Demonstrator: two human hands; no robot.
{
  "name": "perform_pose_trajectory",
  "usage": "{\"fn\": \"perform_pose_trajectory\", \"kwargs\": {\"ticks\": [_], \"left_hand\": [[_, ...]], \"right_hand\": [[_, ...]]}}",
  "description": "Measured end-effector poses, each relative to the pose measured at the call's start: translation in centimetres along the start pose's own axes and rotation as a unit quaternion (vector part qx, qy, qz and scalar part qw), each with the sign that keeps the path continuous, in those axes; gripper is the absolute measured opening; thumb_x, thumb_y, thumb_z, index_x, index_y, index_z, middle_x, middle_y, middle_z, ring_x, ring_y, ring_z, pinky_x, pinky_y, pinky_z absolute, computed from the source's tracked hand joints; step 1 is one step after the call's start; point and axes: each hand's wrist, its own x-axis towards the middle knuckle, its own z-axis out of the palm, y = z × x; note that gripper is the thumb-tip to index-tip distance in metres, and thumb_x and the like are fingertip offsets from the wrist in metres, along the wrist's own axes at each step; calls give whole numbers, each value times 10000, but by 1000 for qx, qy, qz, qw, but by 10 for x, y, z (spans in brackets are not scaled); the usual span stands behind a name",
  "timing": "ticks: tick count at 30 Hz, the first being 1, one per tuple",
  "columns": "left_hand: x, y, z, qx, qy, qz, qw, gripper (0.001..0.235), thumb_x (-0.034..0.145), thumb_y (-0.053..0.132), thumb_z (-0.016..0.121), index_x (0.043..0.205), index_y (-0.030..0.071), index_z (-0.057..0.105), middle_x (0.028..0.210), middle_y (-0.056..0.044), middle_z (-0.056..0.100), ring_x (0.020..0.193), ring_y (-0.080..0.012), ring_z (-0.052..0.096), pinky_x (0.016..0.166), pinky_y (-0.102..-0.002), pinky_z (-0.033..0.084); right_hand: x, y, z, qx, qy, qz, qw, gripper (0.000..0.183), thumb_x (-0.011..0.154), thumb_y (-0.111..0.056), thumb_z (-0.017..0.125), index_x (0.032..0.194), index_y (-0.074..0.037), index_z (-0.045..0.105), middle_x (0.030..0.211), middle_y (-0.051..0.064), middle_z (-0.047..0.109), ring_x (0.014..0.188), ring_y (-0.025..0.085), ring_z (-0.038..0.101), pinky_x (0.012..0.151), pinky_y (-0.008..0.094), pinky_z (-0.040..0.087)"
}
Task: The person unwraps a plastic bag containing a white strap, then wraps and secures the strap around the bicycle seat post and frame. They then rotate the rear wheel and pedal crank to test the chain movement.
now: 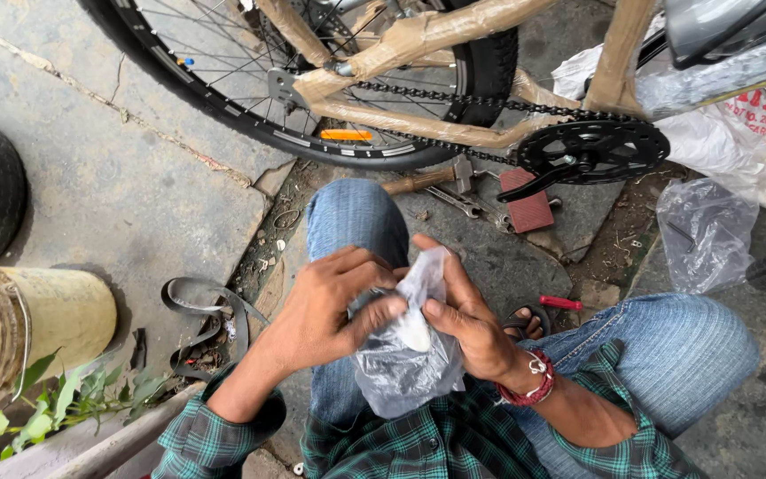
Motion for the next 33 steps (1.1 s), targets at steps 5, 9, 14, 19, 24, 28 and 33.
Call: {"fn": "perform_pose_trajectory", "kwargs": {"ticks": [5, 9, 14, 19, 24, 28, 33], "left_hand": [[-4, -3, 6, -22, 106, -76, 991, 113, 911, 139, 733, 979, 49, 735, 952, -81, 754, 767, -224, 768, 625, -332, 600], [-3, 8, 10, 56, 191, -91, 976, 249, 839, 97, 737, 1069, 12, 688, 1084, -124, 740, 748, -247, 733, 553, -342, 572], [-17, 32, -8, 139, 139, 57, 979, 342, 710, 99, 730, 1043, 41, 681, 1037, -131, 722, 873, -313, 713, 737, -443, 545], [-25, 30, -5, 26, 104, -4, 994, 160, 883, 118, 764, 1010, 28, 729, 1006, -116, 752, 865, -277, 759, 701, -370, 596], [-31, 12, 10, -36, 147, -24, 988, 85, 965, 49, 667, 1003, 26, 740, 1015, -105, 784, 933, -244, 798, 763, -327, 627], [-39, 1, 27, -84, 218, -66, 970, 129, 990, 129, 666, 943, 10, 682, 944, -113, 784, 835, -200, 785, 727, -311, 605], [-40, -9, 44, -426, 277, -92, 856, 206, 1087, 225, 626, 1050, 25, 591, 1031, -153, 747, 947, -209, 724, 851, -325, 589]], "right_hand": [[13, -4, 6, -63, -12, -25, 998, 878, 938, -152, 585, 1656, -85, 84, 1415, 156, 520, 1277, 215, 554, 1102, 384, 450], [16, -1, 9, -93, 7, -25, 995, 880, 927, -171, 582, 1652, -80, 91, 1452, 180, 508, 1240, 236, 564, 1058, 404, 473], [14, -1, 11, -129, 17, -42, 991, 840, 970, -219, 587, 1641, -61, 107, 1475, 199, 498, 1321, 252, 536, 1114, 405, 448], [10, -2, 16, -165, -4, -89, 982, 914, 962, -232, 652, 1644, -50, 72, 1511, 198, 455, 1374, 275, 511, 1163, 413, 420], [5, -3, 19, -219, 6, -74, 973, 995, 925, -195, 725, 1637, -24, 52, 1574, 200, 413, 1431, 282, 476, 1195, 422, 377], [6, -8, 19, -219, -3, -66, 973, 1028, 922, -222, 720, 1636, -6, 13, 1583, 204, 401, 1451, 278, 458, 1204, 419, 357], [2, -12, 19, -253, 0, -63, 965, 1042, 892, -271, 723, 1635, 20, 53, 1525, 220, 460, 1421, 274, 487, 1188, 416, 365]]}}
